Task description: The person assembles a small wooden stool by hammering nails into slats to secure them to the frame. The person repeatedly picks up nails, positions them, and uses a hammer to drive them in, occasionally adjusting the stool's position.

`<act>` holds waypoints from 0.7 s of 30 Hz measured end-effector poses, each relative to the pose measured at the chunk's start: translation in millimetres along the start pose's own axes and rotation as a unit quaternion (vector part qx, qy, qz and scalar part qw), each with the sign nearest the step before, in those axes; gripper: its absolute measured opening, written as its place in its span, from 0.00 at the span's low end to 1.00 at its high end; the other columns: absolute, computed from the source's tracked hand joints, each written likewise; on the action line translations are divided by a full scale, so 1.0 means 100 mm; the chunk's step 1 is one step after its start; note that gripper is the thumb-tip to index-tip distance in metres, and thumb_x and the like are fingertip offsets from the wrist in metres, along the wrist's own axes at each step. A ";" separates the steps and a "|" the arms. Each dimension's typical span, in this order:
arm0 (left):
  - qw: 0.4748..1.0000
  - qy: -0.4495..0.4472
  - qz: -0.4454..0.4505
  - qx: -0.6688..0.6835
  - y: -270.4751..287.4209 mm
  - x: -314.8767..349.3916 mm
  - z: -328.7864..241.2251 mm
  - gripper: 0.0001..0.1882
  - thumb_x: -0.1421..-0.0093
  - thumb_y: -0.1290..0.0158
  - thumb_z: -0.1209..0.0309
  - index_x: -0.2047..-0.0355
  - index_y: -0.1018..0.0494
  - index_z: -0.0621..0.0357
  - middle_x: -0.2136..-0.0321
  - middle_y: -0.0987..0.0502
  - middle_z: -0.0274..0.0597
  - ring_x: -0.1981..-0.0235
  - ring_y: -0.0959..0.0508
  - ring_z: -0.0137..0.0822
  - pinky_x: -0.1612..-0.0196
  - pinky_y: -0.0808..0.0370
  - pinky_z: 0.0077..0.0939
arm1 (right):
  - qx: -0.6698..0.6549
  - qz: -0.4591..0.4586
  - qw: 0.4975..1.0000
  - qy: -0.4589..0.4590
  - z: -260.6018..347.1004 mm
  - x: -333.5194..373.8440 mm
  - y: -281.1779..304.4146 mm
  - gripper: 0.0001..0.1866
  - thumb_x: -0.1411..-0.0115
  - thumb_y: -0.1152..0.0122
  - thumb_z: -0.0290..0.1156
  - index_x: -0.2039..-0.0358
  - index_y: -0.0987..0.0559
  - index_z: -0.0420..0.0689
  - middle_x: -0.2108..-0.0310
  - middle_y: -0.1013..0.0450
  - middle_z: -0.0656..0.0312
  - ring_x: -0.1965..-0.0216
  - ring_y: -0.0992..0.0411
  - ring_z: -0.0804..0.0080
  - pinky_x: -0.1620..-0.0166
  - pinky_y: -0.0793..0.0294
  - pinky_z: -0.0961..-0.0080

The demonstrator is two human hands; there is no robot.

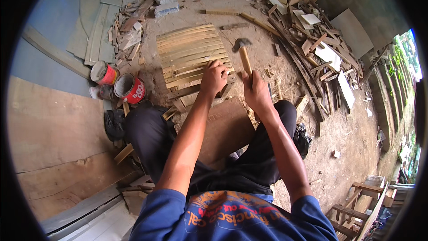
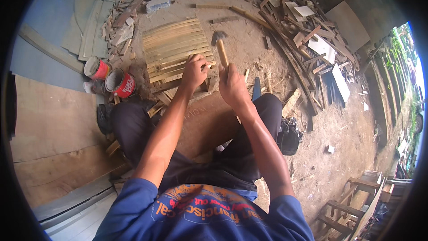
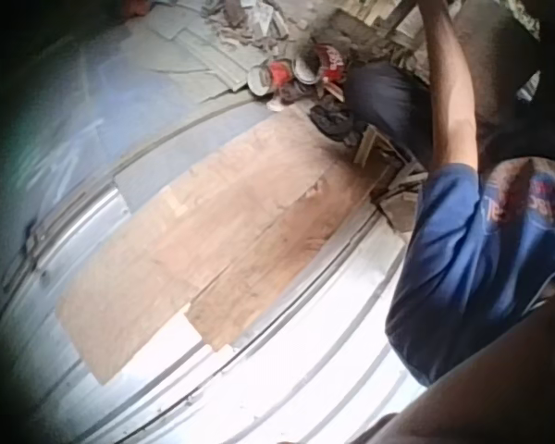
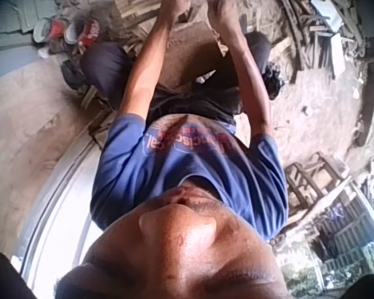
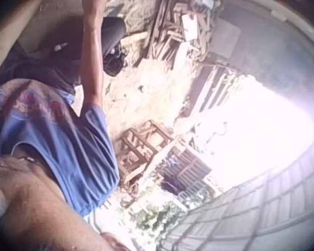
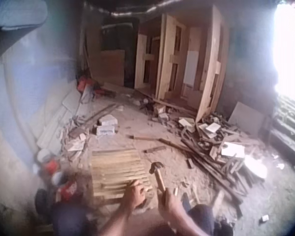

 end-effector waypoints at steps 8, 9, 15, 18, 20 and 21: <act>1.000 -0.019 -0.018 -0.005 -0.01 -0.09 -0.01 0.05 0.46 0.45 0.74 0.70 0.20 0.60 0.65 0.25 0.44 0.56 0.28 0.49 0.47 0.31 0.40 | 0.044 0.026 0.999 0.007 -0.17 -0.09 -0.05 0.15 0.31 0.51 0.37 0.64 0.34 0.36 0.77 0.29 0.33 0.68 0.30 0.28 0.68 0.34 0.42; 1.000 -0.017 -0.022 -0.001 0.01 -0.07 0.00 0.05 0.46 0.45 0.74 0.72 0.21 0.60 0.65 0.25 0.44 0.55 0.28 0.48 0.47 0.31 0.40 | 0.029 0.010 1.000 -0.004 -0.02 -0.10 0.02 0.15 0.31 0.50 0.37 0.64 0.34 0.35 0.76 0.28 0.33 0.68 0.30 0.29 0.67 0.33 0.41; 0.999 -0.023 -0.030 0.000 0.03 -0.07 -0.07 0.05 0.45 0.45 0.74 0.72 0.21 0.61 0.65 0.25 0.44 0.56 0.28 0.47 0.48 0.31 0.40 | 0.085 0.055 0.995 -0.017 -0.24 -0.04 -0.14 0.13 0.33 0.49 0.34 0.63 0.33 0.35 0.75 0.28 0.31 0.67 0.29 0.28 0.64 0.31 0.41; 0.999 -0.020 -0.029 0.002 0.04 -0.07 -0.06 0.05 0.45 0.45 0.73 0.72 0.21 0.61 0.65 0.24 0.45 0.56 0.28 0.48 0.48 0.30 0.40 | 0.053 0.030 0.998 -0.024 -0.21 -0.07 -0.04 0.14 0.33 0.49 0.35 0.63 0.33 0.35 0.75 0.28 0.31 0.67 0.29 0.28 0.64 0.31 0.41; 1.000 -0.014 -0.017 0.002 0.04 -0.08 -0.05 0.05 0.45 0.45 0.73 0.72 0.21 0.61 0.65 0.24 0.45 0.56 0.27 0.49 0.48 0.30 0.40 | 0.031 0.011 0.999 -0.016 -0.15 -0.07 -0.03 0.14 0.33 0.49 0.35 0.64 0.33 0.35 0.75 0.28 0.31 0.67 0.29 0.28 0.64 0.31 0.41; 1.000 -0.017 -0.014 0.003 0.03 -0.09 -0.04 0.06 0.44 0.45 0.73 0.71 0.21 0.61 0.65 0.24 0.46 0.56 0.27 0.49 0.48 0.30 0.40 | 0.021 -0.001 1.000 -0.012 -0.11 -0.06 -0.02 0.14 0.32 0.49 0.35 0.64 0.33 0.34 0.75 0.28 0.31 0.67 0.29 0.28 0.65 0.31 0.41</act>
Point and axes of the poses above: each hand's wrist, its own x-axis away from the middle knuckle, its own y-axis out of the back of the hand, z = x × y, the point moved 8 cm from there along -x, towards the middle knuckle
